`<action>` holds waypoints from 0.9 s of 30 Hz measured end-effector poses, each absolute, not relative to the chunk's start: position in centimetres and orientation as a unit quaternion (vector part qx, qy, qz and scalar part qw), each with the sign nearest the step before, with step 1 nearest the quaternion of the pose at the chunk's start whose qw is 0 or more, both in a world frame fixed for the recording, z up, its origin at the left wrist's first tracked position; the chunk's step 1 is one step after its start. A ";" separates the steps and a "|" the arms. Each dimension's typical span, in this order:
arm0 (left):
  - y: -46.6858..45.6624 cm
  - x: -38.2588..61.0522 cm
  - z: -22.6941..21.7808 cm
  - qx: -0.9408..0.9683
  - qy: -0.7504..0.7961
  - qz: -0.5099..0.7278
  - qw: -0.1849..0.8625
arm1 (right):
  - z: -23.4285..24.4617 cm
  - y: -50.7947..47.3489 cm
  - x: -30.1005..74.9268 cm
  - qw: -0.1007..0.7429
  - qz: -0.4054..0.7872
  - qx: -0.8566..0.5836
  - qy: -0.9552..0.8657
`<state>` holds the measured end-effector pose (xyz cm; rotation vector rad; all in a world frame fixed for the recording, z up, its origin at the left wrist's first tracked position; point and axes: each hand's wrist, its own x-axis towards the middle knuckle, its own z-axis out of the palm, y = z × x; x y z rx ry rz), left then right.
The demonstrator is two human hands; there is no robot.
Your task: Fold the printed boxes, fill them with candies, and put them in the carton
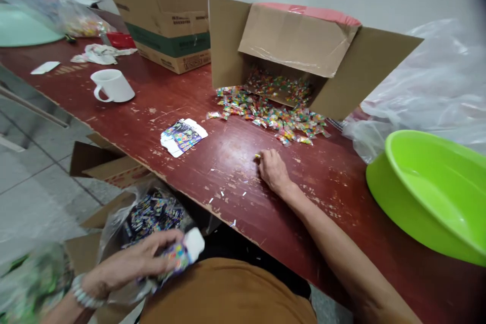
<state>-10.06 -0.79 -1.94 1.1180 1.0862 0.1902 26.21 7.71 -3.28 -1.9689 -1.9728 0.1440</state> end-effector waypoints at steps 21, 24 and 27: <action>-1.6 0.2 1.7 0.510 0.361 0.263 0.735 | 1.0 0.4 20.0 0.449 0.505 -0.438 -0.594; -1.8 0.4 1.5 0.494 0.367 0.280 0.737 | 0.8 0.0 19.6 0.454 0.469 -0.467 -0.597; -1.9 0.8 1.2 0.462 0.362 0.309 0.748 | 0.8 -0.5 19.2 0.473 0.395 -0.470 -0.632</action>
